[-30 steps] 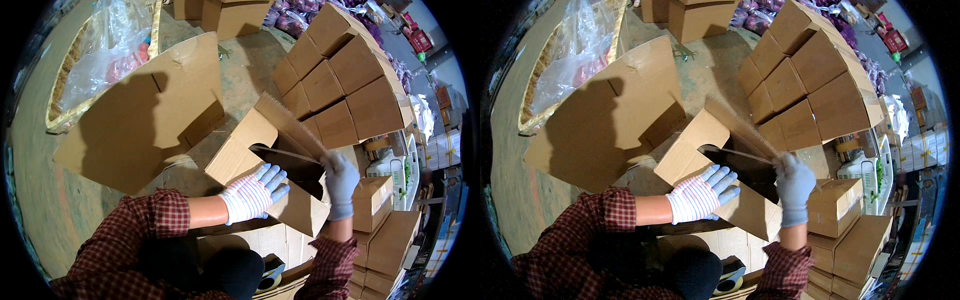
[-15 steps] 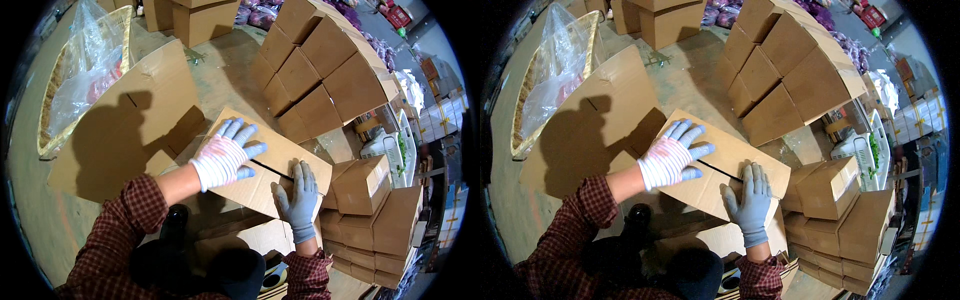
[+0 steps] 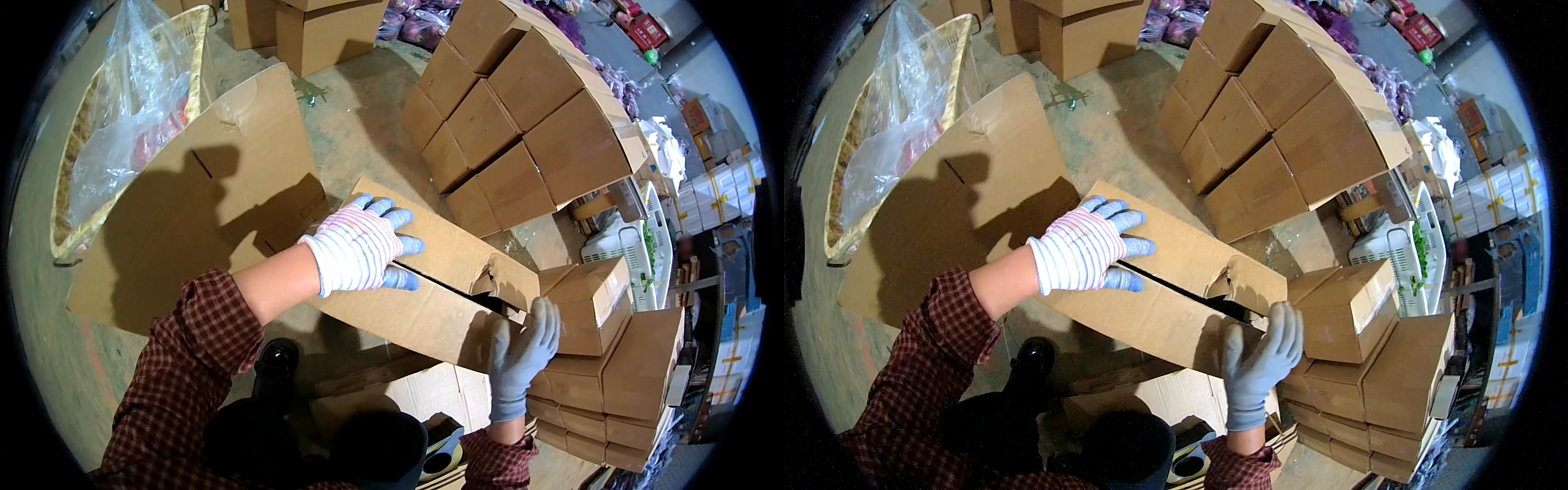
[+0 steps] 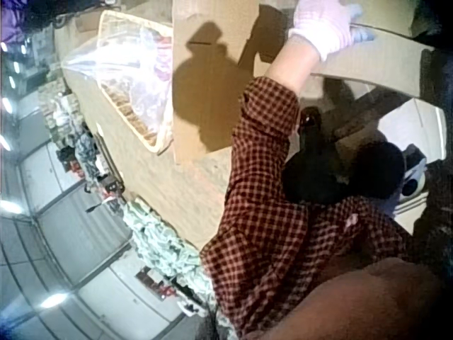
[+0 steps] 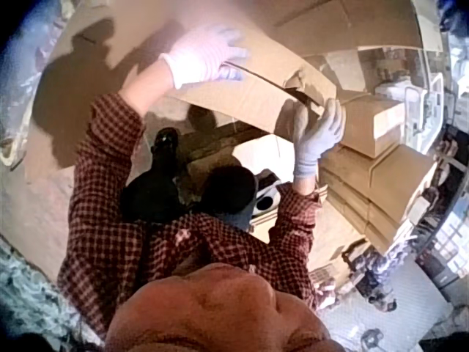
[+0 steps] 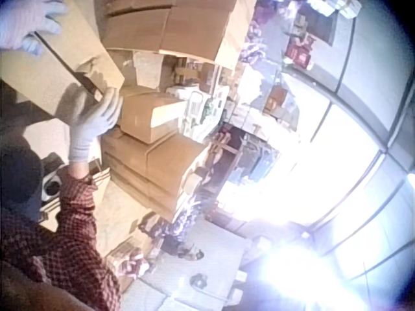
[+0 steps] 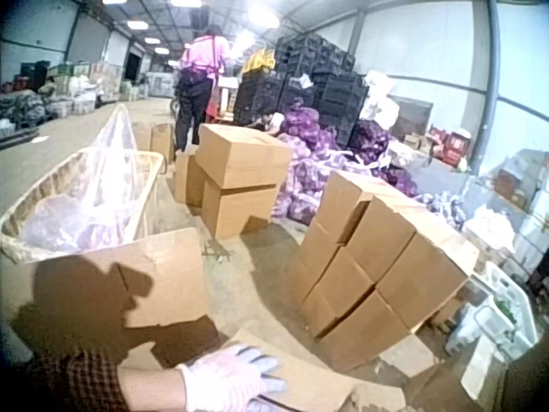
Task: The person assembles cardboard boxes by hand and secures the bottom flaps with a tape dispenser.
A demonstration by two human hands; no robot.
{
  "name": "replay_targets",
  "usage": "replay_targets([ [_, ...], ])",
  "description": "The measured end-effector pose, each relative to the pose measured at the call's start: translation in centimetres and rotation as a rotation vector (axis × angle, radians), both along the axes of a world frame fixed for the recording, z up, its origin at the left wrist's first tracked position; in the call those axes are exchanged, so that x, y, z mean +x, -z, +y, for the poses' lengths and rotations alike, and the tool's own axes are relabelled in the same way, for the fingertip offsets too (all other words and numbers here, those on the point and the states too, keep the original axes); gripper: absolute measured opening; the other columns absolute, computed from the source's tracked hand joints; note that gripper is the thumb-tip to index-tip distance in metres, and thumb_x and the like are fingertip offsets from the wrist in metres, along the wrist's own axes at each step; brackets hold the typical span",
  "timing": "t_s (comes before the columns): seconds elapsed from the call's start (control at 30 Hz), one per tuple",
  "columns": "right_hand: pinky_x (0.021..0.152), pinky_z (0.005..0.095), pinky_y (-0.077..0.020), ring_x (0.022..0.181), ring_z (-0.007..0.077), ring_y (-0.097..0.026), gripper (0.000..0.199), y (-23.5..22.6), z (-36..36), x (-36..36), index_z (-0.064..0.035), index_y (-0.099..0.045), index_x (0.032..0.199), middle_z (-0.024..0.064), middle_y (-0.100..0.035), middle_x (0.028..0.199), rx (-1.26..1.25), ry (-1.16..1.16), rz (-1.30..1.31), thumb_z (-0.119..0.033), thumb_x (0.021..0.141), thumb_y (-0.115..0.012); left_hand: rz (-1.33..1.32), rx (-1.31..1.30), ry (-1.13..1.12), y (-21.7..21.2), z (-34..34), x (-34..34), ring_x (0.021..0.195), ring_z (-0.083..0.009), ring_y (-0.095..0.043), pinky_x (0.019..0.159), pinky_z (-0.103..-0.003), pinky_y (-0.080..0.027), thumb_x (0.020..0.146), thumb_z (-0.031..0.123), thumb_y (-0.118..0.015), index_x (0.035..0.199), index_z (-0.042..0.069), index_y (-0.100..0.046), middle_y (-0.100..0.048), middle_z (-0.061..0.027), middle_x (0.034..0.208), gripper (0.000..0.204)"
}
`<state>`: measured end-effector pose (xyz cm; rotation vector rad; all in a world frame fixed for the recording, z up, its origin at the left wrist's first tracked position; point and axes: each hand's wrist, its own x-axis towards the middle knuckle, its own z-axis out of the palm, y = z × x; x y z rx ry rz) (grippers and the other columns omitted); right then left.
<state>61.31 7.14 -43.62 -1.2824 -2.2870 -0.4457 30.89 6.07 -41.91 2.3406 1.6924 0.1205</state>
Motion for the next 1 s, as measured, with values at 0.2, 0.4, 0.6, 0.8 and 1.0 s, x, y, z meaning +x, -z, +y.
replay_targets([
  [0.2, 0.096, 0.0456, -0.0364, 0.119, 0.0344, -0.047, 0.042, 2.5, 3.1, 1.4, -0.0057, -0.057, 0.119, 0.0120, -0.055, 0.124, -0.315, -0.095, -0.078, -0.035, 0.089, -0.052, -0.036, 0.245, -0.029, 3.4, -0.4, -0.3, 0.124, -0.0361, -0.040, 0.107, -0.051, -0.026, 0.083, 0.057, -0.051, 0.124, 0.019, -0.056, -0.045, -0.0173, 0.134, 0.057],
  [0.4, 0.096, 0.0447, -0.0370, 0.119, 0.0341, -0.046, 0.042, 3.7, 2.6, 1.1, -0.0060, -0.058, 0.118, 0.0119, -0.055, 0.123, -0.238, -0.069, -0.086, -0.035, 0.087, -0.054, 0.006, 0.246, -0.152, 3.8, 0.0, 0.1, 0.131, -0.0389, -0.031, 0.110, -0.052, -0.019, 0.082, 0.058, -0.052, 0.129, 0.022, -0.053, -0.039, -0.0180, 0.140, 0.059],
  [0.6, 0.100, 0.0480, -0.0341, 0.123, 0.0411, -0.040, 0.047, 3.3, 1.8, 1.0, -0.0082, -0.051, 0.128, 0.0205, -0.043, 0.134, -0.335, -0.003, 0.066, -0.032, 0.087, -0.054, -0.028, 0.097, -0.214, 3.0, 0.3, -0.6, 0.135, -0.0402, -0.024, 0.111, -0.050, -0.019, 0.082, 0.057, -0.054, 0.132, 0.025, -0.050, -0.031, -0.0174, 0.146, 0.059],
  [0.8, 0.106, 0.0440, -0.0282, 0.131, 0.0445, -0.029, 0.051, 3.5, 2.4, 1.4, -0.0082, -0.040, 0.139, 0.0299, -0.025, 0.144, -0.529, -0.089, 0.147, -0.027, 0.092, -0.049, -0.541, 0.217, -0.105, 7.1, -0.9, -5.7, 0.134, -0.0394, -0.028, 0.111, -0.047, -0.021, 0.093, 0.049, -0.042, 0.123, 0.015, -0.059, -0.036, -0.0186, 0.143, 0.048],
  [1.0, 0.110, 0.0349, -0.0227, 0.140, 0.0297, -0.018, 0.046, 3.9, 2.3, 1.8, 0.0021, -0.036, 0.138, 0.0219, -0.014, 0.151, -0.728, -0.260, 0.444, -0.010, 0.094, -0.038, -1.289, 0.063, -0.292, 8.5, -3.0, -6.4, 0.135, -0.0277, -0.031, 0.112, -0.037, -0.020, 0.100, 0.044, -0.023, 0.123, 0.010, -0.058, -0.030, -0.0146, 0.148, 0.053],
])
